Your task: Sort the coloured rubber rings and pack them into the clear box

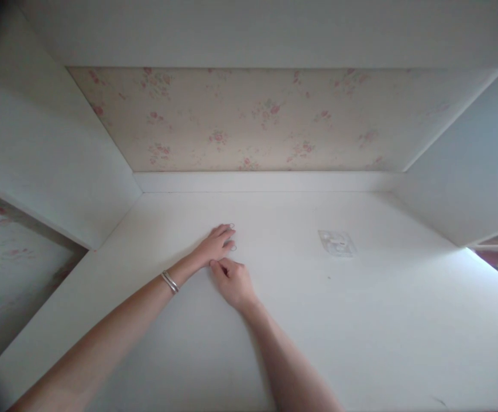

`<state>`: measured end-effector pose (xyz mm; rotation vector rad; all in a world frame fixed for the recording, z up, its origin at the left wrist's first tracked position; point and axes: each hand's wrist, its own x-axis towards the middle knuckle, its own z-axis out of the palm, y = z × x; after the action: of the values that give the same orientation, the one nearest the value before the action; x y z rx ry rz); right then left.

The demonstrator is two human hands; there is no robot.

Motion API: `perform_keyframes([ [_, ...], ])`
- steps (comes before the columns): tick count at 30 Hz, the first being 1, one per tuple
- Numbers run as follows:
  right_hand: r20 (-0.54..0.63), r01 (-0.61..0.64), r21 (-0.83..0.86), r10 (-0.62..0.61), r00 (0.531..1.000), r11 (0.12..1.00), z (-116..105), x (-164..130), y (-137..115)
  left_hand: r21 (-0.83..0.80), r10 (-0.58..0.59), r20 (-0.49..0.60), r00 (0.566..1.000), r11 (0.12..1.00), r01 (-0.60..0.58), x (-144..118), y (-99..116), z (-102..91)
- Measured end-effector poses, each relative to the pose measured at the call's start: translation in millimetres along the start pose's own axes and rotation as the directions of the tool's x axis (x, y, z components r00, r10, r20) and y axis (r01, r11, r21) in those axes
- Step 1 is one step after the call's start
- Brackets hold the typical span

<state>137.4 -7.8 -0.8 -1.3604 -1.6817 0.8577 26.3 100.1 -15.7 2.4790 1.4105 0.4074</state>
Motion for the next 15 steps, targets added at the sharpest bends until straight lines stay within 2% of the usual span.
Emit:
perform_keyframes([
  [4,0.004,0.009,-0.025,-0.009,1.000,1.000,-0.2,-1.6,-0.8,-0.026,0.040,-0.065,0.997,0.999,-0.042,5.6,8.9,-3.6],
  [7,0.010,0.012,-0.054,-0.012,1.000,0.998,0.1,-2.5,-0.6,0.008,0.113,0.022,0.993,0.994,-0.113,8.9,9.0,-7.2],
  [10,0.023,0.026,-0.058,-0.025,0.999,0.998,0.6,-3.4,-0.2,0.024,0.139,0.105,0.985,0.989,-0.143,8.6,12.0,-2.3],
  [15,0.011,0.015,-0.016,-0.015,1.000,1.000,-0.2,-5.9,-0.2,-0.035,0.211,0.102,0.972,0.977,-0.208,5.2,25.5,12.1],
])
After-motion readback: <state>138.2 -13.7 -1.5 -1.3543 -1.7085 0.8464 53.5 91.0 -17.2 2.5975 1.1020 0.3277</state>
